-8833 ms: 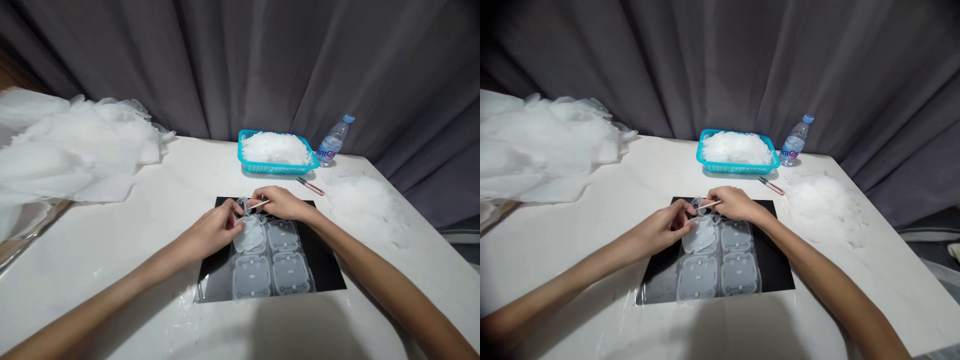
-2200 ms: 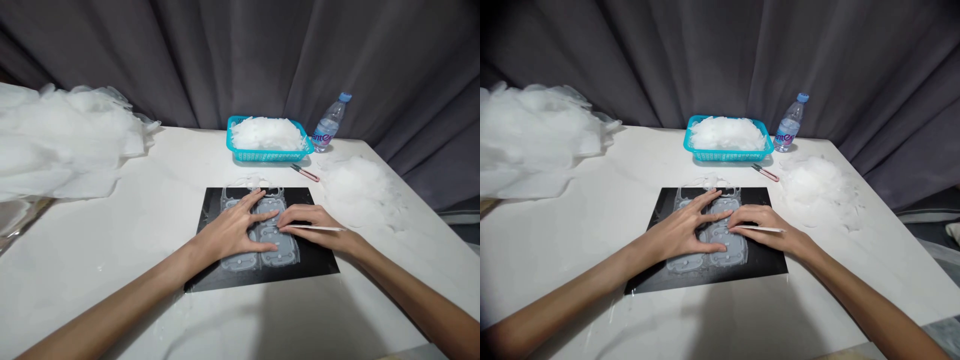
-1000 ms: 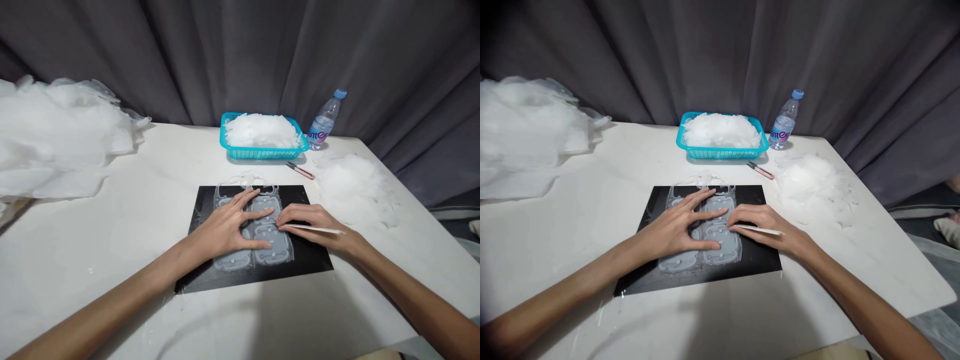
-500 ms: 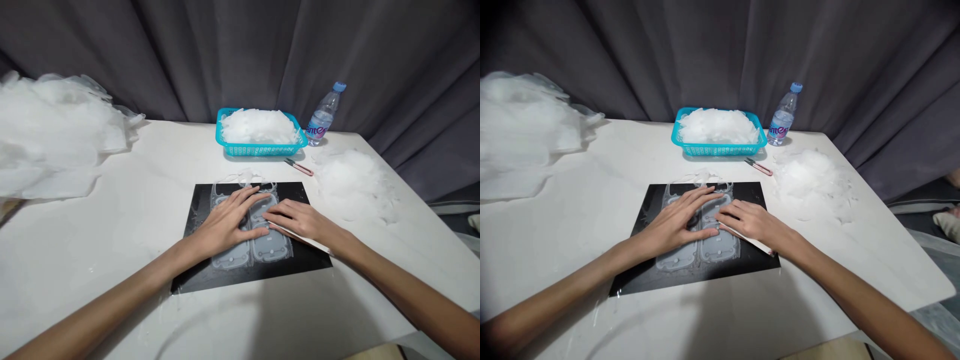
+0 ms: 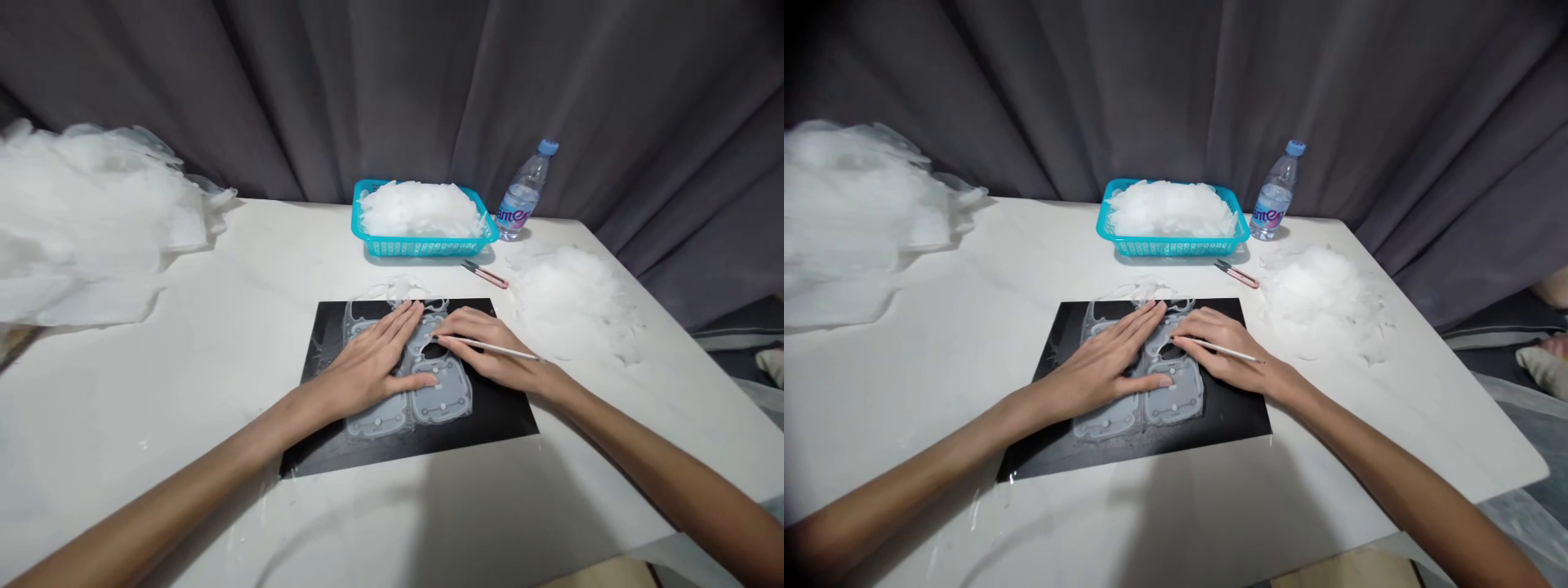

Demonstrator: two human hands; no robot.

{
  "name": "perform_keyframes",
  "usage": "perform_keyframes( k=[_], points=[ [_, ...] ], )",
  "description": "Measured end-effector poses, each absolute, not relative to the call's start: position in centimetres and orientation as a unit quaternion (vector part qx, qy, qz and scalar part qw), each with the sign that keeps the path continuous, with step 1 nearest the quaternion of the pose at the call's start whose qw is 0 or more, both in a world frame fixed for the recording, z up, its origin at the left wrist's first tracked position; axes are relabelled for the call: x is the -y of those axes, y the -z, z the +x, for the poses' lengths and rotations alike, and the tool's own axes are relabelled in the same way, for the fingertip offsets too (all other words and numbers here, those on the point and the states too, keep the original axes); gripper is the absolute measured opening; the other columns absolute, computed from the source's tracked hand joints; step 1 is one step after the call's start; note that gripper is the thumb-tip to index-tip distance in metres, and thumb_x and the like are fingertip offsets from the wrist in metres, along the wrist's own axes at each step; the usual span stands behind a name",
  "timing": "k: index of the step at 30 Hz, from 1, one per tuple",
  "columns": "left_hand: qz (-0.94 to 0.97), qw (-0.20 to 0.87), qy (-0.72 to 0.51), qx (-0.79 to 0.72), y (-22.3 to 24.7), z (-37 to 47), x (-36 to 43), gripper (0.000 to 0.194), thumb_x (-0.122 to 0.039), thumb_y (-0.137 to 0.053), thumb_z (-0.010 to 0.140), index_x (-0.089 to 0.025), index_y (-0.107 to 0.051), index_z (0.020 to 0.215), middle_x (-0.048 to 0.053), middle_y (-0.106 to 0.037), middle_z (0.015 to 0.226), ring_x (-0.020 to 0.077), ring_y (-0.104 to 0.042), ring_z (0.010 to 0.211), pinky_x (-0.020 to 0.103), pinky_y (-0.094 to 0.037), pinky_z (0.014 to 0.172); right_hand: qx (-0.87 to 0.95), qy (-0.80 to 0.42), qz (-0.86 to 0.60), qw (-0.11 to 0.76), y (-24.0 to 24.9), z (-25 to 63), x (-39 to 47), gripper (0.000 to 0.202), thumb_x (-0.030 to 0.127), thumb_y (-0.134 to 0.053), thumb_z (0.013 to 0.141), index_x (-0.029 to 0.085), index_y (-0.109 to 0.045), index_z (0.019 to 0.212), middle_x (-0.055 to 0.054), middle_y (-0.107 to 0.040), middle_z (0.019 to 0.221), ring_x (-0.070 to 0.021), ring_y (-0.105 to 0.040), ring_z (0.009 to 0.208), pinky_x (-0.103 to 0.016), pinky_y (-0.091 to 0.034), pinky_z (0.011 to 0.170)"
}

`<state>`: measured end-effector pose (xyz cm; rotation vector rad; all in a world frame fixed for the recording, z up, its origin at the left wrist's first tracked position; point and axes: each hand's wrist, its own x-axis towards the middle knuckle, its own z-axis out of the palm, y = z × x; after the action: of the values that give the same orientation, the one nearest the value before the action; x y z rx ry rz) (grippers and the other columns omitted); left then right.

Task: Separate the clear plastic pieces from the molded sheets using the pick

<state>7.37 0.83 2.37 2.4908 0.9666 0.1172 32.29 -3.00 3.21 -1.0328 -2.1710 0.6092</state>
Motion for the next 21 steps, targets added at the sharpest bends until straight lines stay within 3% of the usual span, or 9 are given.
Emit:
perform_keyframes(
  k=[5, 12, 17, 21],
  points=[
    [0.904, 0.231, -0.053, -0.356, -2.4, 7.3, -0.6, 0.104, -0.084, -0.044, 0.092, -0.022, -0.014, 0.17, 0.011, -0.016, 0.177, 0.0317, -0.016, 0.163, 0.051, -0.027, 0.13, 0.862, -0.21, -0.365, 0.281, -3.2, 33.0, 3.8, 0.026, 0.028, -0.055, 0.108, 0.024, -0.071, 0.127, -0.008, -0.073, 0.116, -0.0221, -0.063, 0.11, -0.04, -0.056, 0.097],
    [0.906, 0.228, -0.073, -0.349, -2.4, 7.3, -0.7, 0.101, -0.082, -0.047, 0.093, -0.022, -0.02, 0.168, 0.013, -0.021, 0.176, 0.0329, -0.02, 0.162, 0.052, -0.028, 0.129, 0.874, -0.196, -0.348, 0.277, -2.9, 33.1, 4.2, 0.027, 0.026, -0.056, 0.107, 0.021, -0.071, 0.128, -0.01, -0.072, 0.117, -0.0209, -0.064, 0.11, -0.039, -0.057, 0.096],
    [0.905, 0.211, -0.117, -0.351, -2.3, 7.4, -0.4, 0.095, -0.08, -0.053, 0.092, -0.023, -0.03, 0.164, 0.017, -0.029, 0.172, 0.0369, -0.03, 0.158, 0.055, -0.036, 0.124, 0.839, -0.232, -0.38, 0.312, -4.0, 33.7, 4.2, 0.021, 0.024, -0.059, 0.105, 0.023, -0.074, 0.119, -0.008, -0.071, 0.114, -0.0208, -0.065, 0.111, -0.038, -0.055, 0.099],
    [0.903, 0.155, -0.159, -0.367, -2.5, 7.6, 0.4, 0.089, -0.077, -0.055, 0.092, -0.015, -0.043, 0.154, 0.022, -0.046, 0.155, 0.0407, -0.045, 0.144, 0.058, -0.042, 0.118, 0.81, -0.142, -0.435, 0.367, -4.4, 35.0, 3.7, 0.026, 0.015, -0.049, 0.106, 0.024, -0.072, 0.113, -0.009, -0.066, 0.112, -0.0236, -0.061, 0.111, -0.048, -0.051, 0.103]
  ],
)
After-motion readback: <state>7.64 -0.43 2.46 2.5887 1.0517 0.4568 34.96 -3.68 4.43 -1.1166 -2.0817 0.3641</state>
